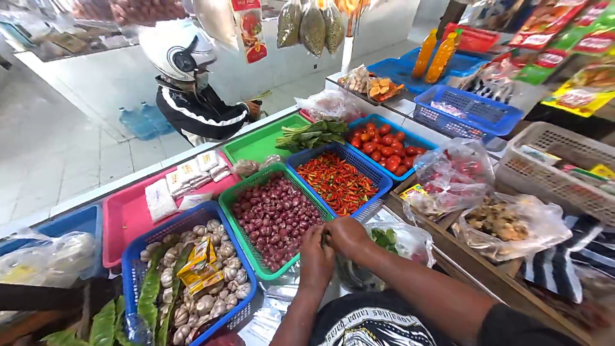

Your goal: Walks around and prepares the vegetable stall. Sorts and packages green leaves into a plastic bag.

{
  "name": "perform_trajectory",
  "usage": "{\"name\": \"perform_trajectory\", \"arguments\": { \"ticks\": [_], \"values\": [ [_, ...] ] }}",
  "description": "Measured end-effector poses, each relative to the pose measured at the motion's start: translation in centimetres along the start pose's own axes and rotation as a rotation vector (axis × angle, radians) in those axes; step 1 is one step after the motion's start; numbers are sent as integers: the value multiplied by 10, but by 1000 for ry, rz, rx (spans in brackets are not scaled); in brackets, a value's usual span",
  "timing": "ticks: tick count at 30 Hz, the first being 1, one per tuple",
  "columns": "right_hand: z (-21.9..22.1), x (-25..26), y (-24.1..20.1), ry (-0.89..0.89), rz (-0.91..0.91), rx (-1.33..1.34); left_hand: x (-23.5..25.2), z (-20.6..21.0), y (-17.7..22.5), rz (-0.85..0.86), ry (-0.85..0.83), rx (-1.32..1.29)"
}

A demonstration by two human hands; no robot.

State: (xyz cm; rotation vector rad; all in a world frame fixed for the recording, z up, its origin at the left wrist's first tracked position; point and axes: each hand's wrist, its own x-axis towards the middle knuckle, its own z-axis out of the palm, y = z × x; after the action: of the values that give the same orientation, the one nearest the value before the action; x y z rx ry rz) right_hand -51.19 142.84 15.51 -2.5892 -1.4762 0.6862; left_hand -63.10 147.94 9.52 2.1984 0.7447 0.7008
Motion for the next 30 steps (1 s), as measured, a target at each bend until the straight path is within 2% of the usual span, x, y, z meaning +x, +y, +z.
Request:
{"name": "perform_trajectory", "arguments": {
  "ticks": [2, 6, 10, 12, 14, 18, 21, 24, 27, 30],
  "values": [
    [-4, 2, 2, -38, -25, -21, 3, 0, 0, -21, -28, -12],
    [-23, -2, 7, -93, -103, 148, 11, -8, -2, -100, -83, 11],
    [-23, -4, 8, -16, -218, -35, 9, -19, 15, -89, -38, -4],
    [-27, -5, 8, -22, -240, -99, 9, -22, 20, -106, -68, 29],
    [-37, -9, 16, -41, -353, -97, 7, -29, 28, -166, -87, 50],
    [-55, -10, 42, -75, -786, -24, 0, -46, 44, -140, 75, -78],
    [-46, -7, 50, 29, -976, -12, -8, -48, 50, -214, 86, -7],
    [-57, -10, 48, 145, -1097, 38, -13, -54, 71, -131, 170, -16],
    [-52, -4, 47, -19, -1074, -39, -20, -56, 67, -200, 147, 70],
    [-60, -2, 43, 110, -1160, 5, -20, -63, 75, -157, 168, 43]
  ]
}}
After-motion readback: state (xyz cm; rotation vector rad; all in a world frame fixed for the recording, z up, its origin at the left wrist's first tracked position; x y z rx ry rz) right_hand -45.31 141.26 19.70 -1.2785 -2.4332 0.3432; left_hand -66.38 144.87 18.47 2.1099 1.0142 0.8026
